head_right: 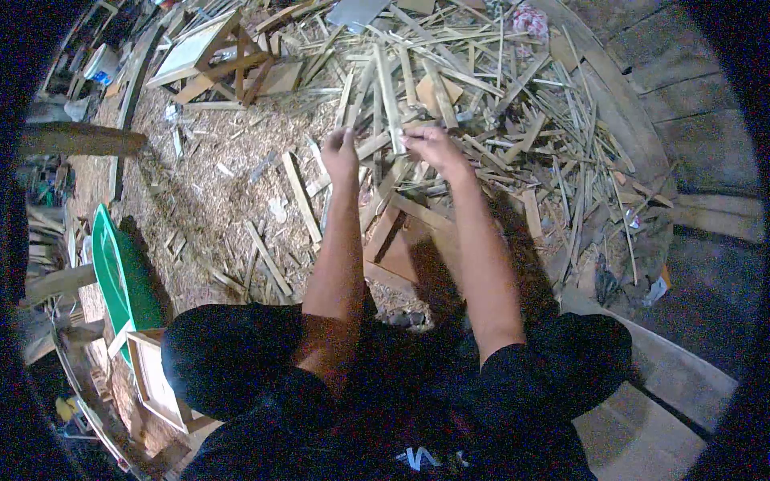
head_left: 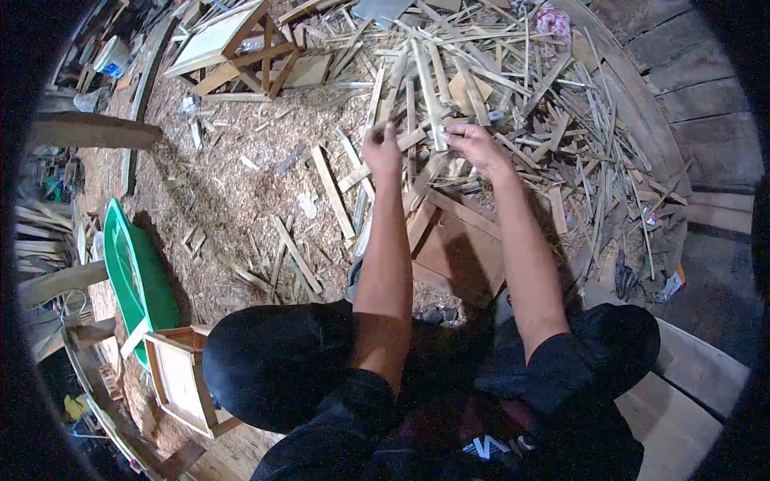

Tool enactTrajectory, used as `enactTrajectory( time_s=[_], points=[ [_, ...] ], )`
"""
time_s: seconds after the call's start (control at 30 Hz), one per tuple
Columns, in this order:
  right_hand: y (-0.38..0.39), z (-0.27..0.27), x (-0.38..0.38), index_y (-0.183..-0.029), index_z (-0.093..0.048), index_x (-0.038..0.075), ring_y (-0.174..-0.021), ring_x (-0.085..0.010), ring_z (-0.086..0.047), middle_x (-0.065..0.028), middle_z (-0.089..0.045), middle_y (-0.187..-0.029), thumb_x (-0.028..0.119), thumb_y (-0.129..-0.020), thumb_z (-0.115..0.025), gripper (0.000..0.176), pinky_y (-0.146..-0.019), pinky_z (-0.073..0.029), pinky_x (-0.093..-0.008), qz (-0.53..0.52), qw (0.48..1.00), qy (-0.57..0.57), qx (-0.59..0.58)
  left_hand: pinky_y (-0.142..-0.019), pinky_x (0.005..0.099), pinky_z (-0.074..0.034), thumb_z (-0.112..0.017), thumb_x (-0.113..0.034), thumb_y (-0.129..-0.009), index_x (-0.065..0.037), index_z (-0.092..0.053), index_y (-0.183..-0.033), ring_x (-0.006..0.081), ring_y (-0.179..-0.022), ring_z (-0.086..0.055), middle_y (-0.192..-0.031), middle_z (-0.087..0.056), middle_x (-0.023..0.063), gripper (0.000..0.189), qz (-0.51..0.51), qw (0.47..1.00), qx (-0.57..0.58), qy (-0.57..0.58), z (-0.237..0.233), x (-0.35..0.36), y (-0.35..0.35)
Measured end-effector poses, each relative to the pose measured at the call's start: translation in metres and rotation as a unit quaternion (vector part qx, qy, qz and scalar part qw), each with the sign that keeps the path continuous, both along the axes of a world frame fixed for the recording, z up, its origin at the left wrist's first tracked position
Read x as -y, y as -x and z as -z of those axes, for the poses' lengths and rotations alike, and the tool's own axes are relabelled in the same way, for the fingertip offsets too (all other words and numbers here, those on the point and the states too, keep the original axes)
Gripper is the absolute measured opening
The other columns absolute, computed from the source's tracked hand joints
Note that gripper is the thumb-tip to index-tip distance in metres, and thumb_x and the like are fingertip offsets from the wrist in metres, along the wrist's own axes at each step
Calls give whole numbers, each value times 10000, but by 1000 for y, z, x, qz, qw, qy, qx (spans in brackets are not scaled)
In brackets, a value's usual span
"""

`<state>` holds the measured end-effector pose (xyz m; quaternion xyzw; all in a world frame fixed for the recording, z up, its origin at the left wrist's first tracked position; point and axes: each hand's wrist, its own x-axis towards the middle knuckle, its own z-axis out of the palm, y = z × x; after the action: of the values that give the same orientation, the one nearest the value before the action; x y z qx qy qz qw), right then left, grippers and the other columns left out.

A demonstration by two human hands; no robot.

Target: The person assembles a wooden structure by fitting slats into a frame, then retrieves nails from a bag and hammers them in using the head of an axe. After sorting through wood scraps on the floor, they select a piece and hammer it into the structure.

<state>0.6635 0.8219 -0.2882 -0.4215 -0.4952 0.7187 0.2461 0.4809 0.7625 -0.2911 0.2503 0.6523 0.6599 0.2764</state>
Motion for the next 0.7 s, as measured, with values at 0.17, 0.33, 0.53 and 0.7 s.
enactTrajectory(
  time_s=[0.17,0.33,0.53,0.7],
  points=[
    [36,38,0,-994,-641,-12,-782,-260,-640,-127,-671,-859,171,-836,-648,242,-723,-498,-360,160,904,-307,252,-787,345,-489,-632,-106,-789,51,-632,-1005,246,-839,-643,-918,-672,162,267,-117,973,-75,182,40,51,44],
    [72,32,11,-974,-624,-1,-910,-353,-616,-212,-641,-931,170,-796,-654,249,-816,-476,-427,174,894,-348,224,-832,403,-480,-572,-153,-817,28,-625,-1100,338,-890,-632,-1002,-649,211,340,-50,943,-219,247,62,60,50],
    [77,48,18,-1078,-597,-19,-853,-228,-652,-157,-652,-980,124,-821,-661,301,-775,-518,-343,90,911,-332,225,-826,415,-499,-616,-274,-802,-74,-669,-1103,352,-886,-659,-971,-674,207,365,31,892,-308,330,62,19,59],
    [68,39,20,-1075,-602,-15,-810,-230,-667,-156,-670,-952,154,-826,-664,307,-733,-527,-344,78,923,-291,237,-777,436,-513,-621,-225,-759,-66,-709,-976,364,-819,-663,-864,-676,215,283,78,863,-308,393,71,12,69]
  ],
)
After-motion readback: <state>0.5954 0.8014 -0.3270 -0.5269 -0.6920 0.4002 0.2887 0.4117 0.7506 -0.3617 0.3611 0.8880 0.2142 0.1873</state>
